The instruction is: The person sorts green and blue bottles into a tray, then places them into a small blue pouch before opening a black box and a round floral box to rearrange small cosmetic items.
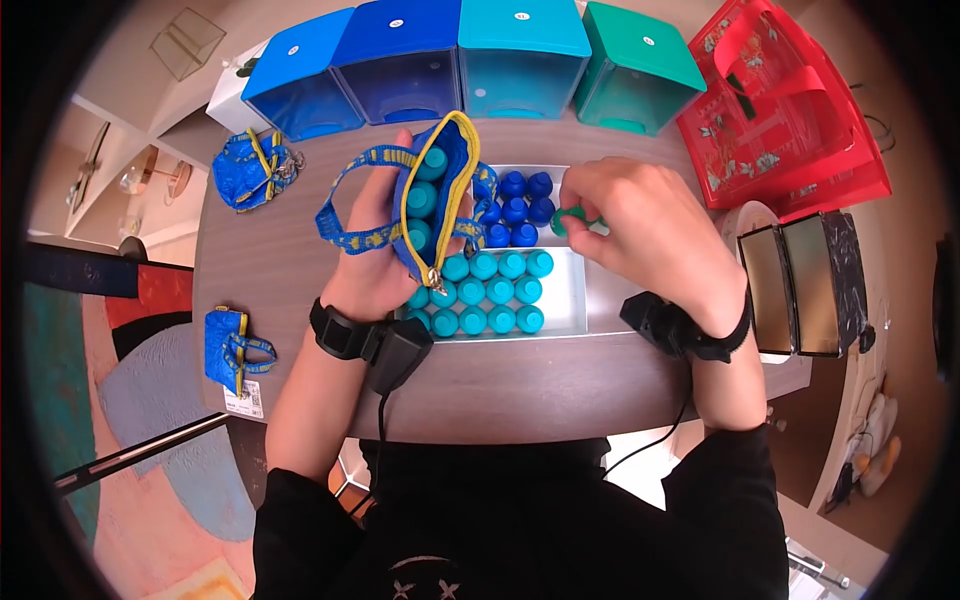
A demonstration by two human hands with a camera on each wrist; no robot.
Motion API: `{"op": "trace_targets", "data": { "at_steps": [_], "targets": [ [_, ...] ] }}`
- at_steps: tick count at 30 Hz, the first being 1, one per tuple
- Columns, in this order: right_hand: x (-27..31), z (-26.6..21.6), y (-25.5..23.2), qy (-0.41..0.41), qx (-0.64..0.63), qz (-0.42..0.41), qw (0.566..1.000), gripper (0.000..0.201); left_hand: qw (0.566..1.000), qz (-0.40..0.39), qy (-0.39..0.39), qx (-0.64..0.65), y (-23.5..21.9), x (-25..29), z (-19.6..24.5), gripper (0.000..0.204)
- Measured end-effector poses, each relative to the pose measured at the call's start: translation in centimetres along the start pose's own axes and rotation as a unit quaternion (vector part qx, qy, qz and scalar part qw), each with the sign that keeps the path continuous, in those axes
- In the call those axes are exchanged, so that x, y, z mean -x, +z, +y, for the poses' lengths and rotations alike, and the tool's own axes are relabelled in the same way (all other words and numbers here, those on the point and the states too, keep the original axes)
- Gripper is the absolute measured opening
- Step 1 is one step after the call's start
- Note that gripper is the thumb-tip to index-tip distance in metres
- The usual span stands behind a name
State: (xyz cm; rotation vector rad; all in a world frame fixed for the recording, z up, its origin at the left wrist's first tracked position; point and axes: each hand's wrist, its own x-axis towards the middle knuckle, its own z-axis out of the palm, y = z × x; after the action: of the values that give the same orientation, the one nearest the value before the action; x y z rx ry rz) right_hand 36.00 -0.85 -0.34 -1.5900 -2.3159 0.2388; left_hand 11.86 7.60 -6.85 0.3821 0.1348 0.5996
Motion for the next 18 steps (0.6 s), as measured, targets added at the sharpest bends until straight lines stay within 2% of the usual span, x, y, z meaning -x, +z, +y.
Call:
{"op": "trace_targets", "data": {
  "at_steps": [2,6,12,18],
  "targets": [
    [0.0,0.0,1.3,-0.005,0.056,0.014,0.998,0.013,1.0,0.005,-0.013,0.01,-0.2,0.0,0.0,0.061],
    [0.1,0.2,2.7,0.043,0.043,-0.015,0.998,0.023,0.999,0.035,0.009,0.007,0.3,0.0,-0.2,0.06],
    [-0.3,0.1,3.4,0.012,0.07,-0.018,0.997,0.03,1.0,0.026,0.007,0.012,0.4,0.1,-0.2,0.06],
    [-0.4,0.2,3.3,0.012,0.068,-0.032,0.997,0.027,1.0,0.026,-0.002,0.016,0.3,0.0,-0.1,0.059]
  ]
}}
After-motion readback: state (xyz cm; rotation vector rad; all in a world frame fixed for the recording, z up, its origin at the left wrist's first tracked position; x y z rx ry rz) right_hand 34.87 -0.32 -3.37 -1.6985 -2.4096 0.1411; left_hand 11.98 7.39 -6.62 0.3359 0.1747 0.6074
